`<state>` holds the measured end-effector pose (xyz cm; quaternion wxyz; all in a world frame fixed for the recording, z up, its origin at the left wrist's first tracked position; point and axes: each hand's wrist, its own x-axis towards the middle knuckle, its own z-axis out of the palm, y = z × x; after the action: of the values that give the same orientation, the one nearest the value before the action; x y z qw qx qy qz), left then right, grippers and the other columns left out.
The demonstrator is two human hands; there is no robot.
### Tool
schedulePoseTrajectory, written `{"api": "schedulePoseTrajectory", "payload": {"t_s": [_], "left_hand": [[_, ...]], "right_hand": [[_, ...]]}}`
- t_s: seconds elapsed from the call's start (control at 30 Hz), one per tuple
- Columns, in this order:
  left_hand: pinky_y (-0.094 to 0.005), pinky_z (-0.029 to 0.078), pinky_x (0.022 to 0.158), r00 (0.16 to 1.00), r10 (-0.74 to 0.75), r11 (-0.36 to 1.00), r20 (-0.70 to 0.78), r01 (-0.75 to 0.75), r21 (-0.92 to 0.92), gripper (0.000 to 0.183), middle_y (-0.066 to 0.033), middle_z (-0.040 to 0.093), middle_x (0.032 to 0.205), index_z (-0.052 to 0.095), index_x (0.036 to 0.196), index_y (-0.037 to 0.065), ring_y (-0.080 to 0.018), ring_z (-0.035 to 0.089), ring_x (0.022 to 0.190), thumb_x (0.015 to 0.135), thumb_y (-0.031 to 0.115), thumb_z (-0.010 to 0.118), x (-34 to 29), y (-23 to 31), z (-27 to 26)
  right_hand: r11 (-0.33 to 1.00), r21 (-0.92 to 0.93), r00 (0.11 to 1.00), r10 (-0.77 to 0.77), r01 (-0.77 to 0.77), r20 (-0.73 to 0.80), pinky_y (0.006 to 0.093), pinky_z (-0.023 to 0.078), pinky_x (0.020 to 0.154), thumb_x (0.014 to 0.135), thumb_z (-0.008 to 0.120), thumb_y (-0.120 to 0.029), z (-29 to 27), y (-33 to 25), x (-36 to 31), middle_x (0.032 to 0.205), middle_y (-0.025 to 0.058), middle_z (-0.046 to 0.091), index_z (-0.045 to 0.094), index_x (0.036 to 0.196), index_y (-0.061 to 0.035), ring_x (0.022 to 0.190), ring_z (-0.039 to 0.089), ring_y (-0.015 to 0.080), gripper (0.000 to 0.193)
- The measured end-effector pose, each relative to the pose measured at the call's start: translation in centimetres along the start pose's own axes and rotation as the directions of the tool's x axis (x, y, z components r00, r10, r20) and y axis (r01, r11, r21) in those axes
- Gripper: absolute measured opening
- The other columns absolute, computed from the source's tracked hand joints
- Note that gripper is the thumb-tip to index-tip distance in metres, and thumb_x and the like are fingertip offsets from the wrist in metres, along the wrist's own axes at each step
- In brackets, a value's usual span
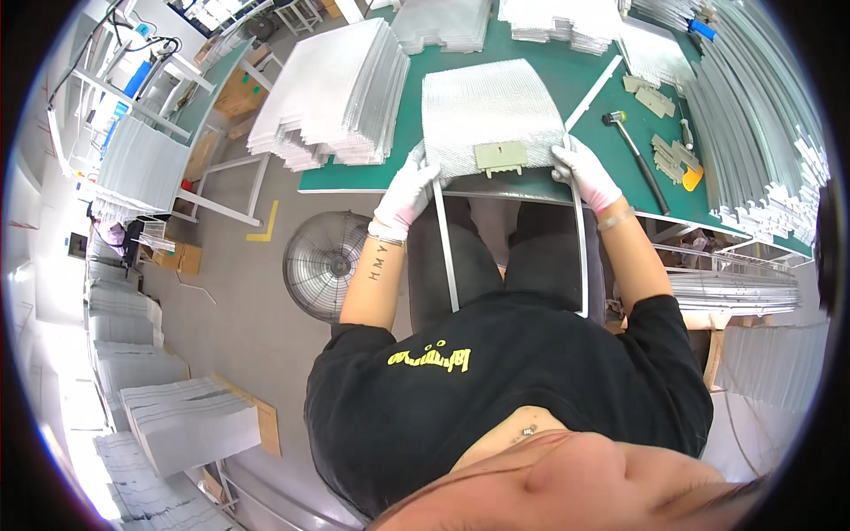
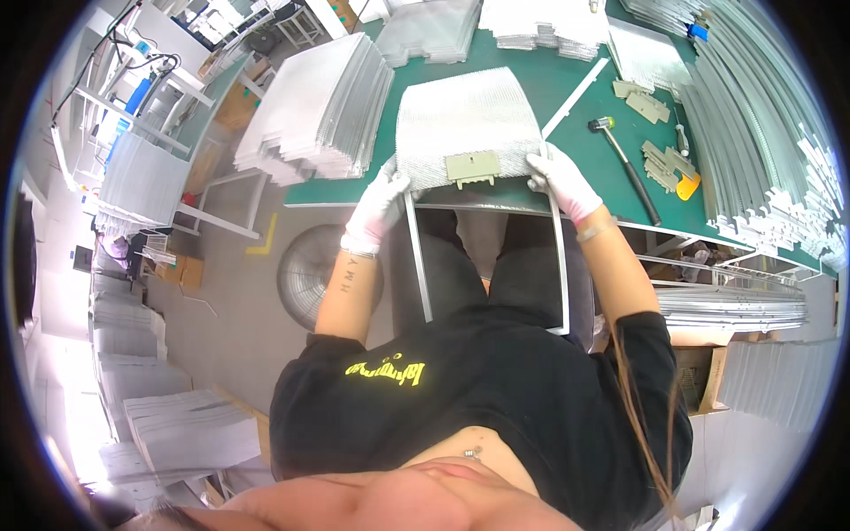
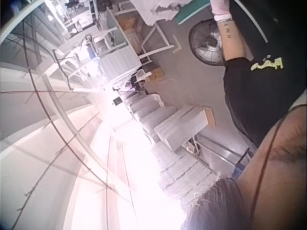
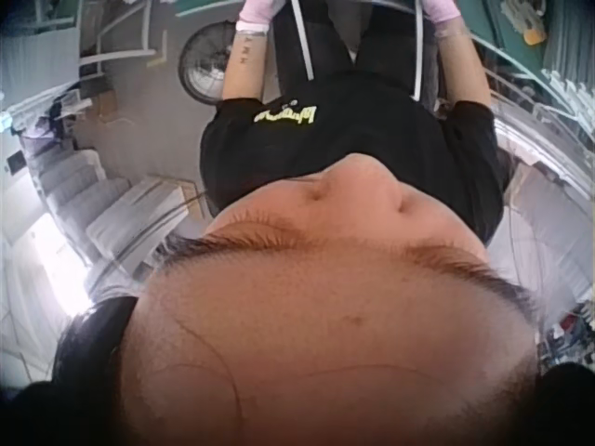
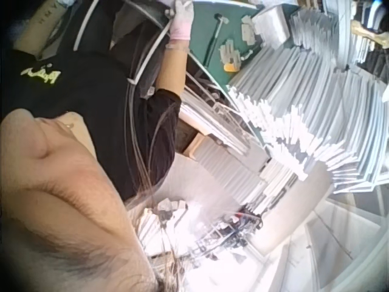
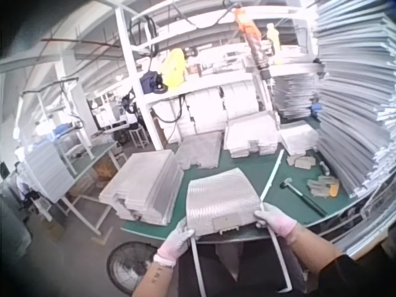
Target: The person assembles air filters by placing a plastic frame onto a mesh sheet, inserting a plastic clip, and securing the assembly with a handheld stapler. The process is repeated for multiple units, with the person handling the mesh, frame, and stapler throughout the clip.
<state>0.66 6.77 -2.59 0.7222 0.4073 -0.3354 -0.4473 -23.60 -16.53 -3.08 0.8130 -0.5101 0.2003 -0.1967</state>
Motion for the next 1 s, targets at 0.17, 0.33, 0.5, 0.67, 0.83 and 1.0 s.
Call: {"api": "schedulePoseTrajectory", "payload": {"t_s": [0.17, 0.33, 0.5, 0.67, 0.83, 1.0], "left_hand": [[-0.0316, 0.048, 0.098, 0.986, 0.018, 0.980, -0.163, 0.015, 0.200, 0.062, -0.0083, 0.058, 0.123, 0.036, 0.146, -0.003, -0.0134, 0.055, 0.114, 0.093, 0.008, 0.066, -1.2, 1.8, 0.8], [-0.0263, 0.045, 0.099, 0.909, 0.387, 0.824, -0.155, -0.266, 0.501, 0.066, -0.0110, 0.056, 0.126, 0.022, 0.151, -0.007, -0.0132, 0.054, 0.113, 0.097, 0.003, 0.058, -2.2, 4.4, 6.2], [-0.0228, 0.044, 0.083, 0.897, 0.392, 0.857, -0.204, -0.276, 0.435, 0.066, -0.0004, 0.046, 0.092, 0.017, 0.154, -0.004, -0.0073, 0.048, 0.084, 0.099, 0.004, 0.053, -4.4, 7.2, 7.1], [-0.0191, 0.041, 0.071, 0.870, 0.318, 0.947, -0.376, -0.309, 0.085, 0.013, 0.0040, 0.056, 0.087, 0.057, 0.110, 0.000, -0.0030, 0.048, 0.077, 0.100, 0.006, 0.053, -7.7, 7.6, 7.8], [-0.0171, 0.038, 0.071, 0.708, 0.570, 0.818, -0.418, -0.437, 0.374, 0.035, 0.0021, 0.056, 0.104, 0.045, 0.132, -0.003, 0.0002, 0.043, 0.081, 0.102, 0.013, 0.050, -9.4, 7.7, 9.0], [-0.0266, 0.045, 0.095, 0.807, 0.574, 0.817, -0.136, -0.556, 0.149, 0.055, -0.0100, 0.054, 0.133, 0.031, 0.145, -0.006, -0.0100, 0.054, 0.113, 0.099, 0.012, 0.055, -4.7, 13.4, 8.3]], "right_hand": [[0.991, -0.032, 0.992, -0.127, 0.127, -0.017, 0.0242, 0.043, 0.063, 0.097, 0.060, -0.021, 1.1, -1.5, -2.5, 0.076, -0.0068, 0.043, 0.053, 0.112, -0.0081, 0.058, 0.037, 0.0033, 0.022], [0.978, -0.054, 0.977, -0.206, 0.204, -0.055, 0.0245, 0.042, 0.063, 0.097, 0.060, -0.022, 3.3, -3.4, -4.0, 0.078, -0.0067, 0.043, 0.052, 0.113, -0.0075, 0.059, 0.036, 0.0037, 0.022], [0.922, -0.152, 0.934, -0.356, 0.357, 0.033, 0.0255, 0.041, 0.060, 0.100, 0.054, -0.019, 6.2, -5.9, -5.5, 0.070, -0.0046, 0.039, 0.050, 0.103, -0.0057, 0.057, 0.036, 0.0057, 0.015], [0.902, -0.150, 0.914, -0.403, 0.406, 0.051, 0.0265, 0.042, 0.060, 0.097, 0.053, -0.006, 7.7, -6.5, -7.0, 0.070, -0.0027, 0.042, 0.048, 0.104, -0.0046, 0.058, 0.040, 0.0070, 0.008], [0.833, -0.249, 0.862, -0.506, 0.493, 0.013, 0.0202, 0.039, 0.062, 0.090, 0.057, 0.001, 8.6, -6.5, -7.2, 0.089, -0.0013, 0.054, 0.049, 0.123, 0.0002, 0.072, 0.047, 0.0044, 0.034], [0.558, -0.403, 0.631, -0.773, 0.725, 0.066, 0.0215, 0.043, 0.073, 0.090, 0.055, -0.002, 8.4, -11.2, -3.1, 0.104, 0.0046, 0.064, 0.056, 0.121, 0.0050, 0.086, 0.053, 0.0075, 0.031]]}}
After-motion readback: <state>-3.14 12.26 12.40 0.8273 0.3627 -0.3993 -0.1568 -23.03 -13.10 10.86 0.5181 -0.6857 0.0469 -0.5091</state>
